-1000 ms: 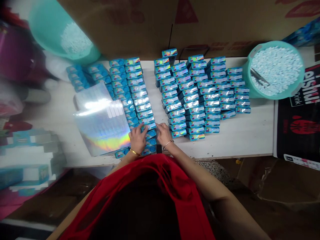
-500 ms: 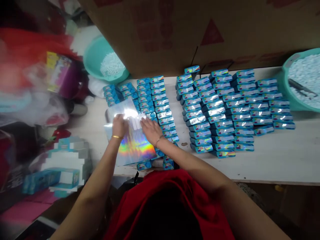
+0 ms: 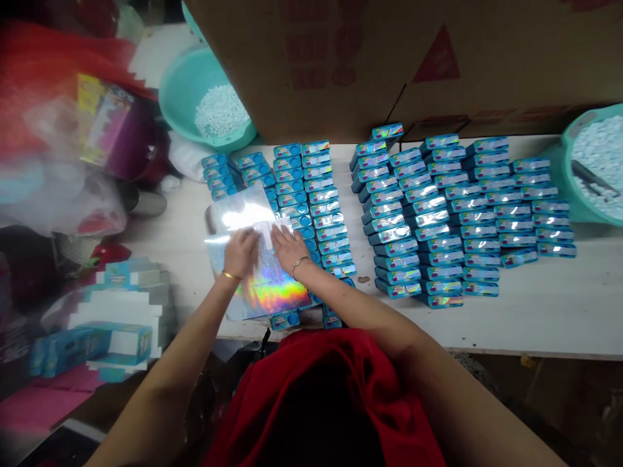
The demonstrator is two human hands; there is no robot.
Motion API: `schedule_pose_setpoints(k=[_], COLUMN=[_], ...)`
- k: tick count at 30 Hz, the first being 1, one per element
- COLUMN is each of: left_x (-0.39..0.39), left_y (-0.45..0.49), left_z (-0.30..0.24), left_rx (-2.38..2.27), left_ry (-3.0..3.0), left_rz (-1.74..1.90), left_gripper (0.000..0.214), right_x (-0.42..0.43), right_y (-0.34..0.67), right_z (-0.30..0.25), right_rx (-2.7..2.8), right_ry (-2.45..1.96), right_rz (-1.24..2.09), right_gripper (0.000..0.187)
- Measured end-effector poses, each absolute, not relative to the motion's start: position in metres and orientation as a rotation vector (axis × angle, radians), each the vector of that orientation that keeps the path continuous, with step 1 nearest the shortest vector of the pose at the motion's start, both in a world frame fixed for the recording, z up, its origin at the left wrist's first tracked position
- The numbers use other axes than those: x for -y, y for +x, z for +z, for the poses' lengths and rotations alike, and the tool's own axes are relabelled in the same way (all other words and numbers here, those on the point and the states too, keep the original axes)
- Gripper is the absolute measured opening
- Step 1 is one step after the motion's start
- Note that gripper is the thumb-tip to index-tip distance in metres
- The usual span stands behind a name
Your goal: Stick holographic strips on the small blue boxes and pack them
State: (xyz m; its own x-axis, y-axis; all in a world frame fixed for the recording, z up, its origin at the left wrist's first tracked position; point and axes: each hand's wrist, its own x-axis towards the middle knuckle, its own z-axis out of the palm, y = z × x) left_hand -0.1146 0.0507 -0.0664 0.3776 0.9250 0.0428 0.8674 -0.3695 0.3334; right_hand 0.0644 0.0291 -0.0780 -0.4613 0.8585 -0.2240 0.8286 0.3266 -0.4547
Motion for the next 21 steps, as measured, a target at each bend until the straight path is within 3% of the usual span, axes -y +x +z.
schedule_pose_setpoints(k=[6,9,11,15,21], left_x=[0.019,0.046,0.058,0.079,0.113], left_y=[-0.087,-0.064,-0.047,-0.013,0.041], left_z=[-0.009,0.018,0.027,0.022,-0.019], left_rx=[-1.755,-1.794,-1.703,-1.566,-1.602], left_ry=[1.803,1.175,0.888,0.629,0.669], left_rz=[0.844,1.185,1.276,1.227,0.968], left_gripper=[0.011,0.017,0.02,0.022,0.021], right_x=[-0.03,-0.009,0.016,0.069,0.116], right_y=[0.073,0.088,0.101,0.133,0.2], right_z=[-0.066,-0.048,-0.035,-0.016,-0.015], right_rx=[2.307,1.852,1.506,1.026,0.999], right_ry=[-1.578,-1.481,-1.381,-1.312,-1.552], right_rz=[0.933,1.061,1.29,1.667,1.45], right_gripper=[0.048,0.04,0.045,0.04,0.03])
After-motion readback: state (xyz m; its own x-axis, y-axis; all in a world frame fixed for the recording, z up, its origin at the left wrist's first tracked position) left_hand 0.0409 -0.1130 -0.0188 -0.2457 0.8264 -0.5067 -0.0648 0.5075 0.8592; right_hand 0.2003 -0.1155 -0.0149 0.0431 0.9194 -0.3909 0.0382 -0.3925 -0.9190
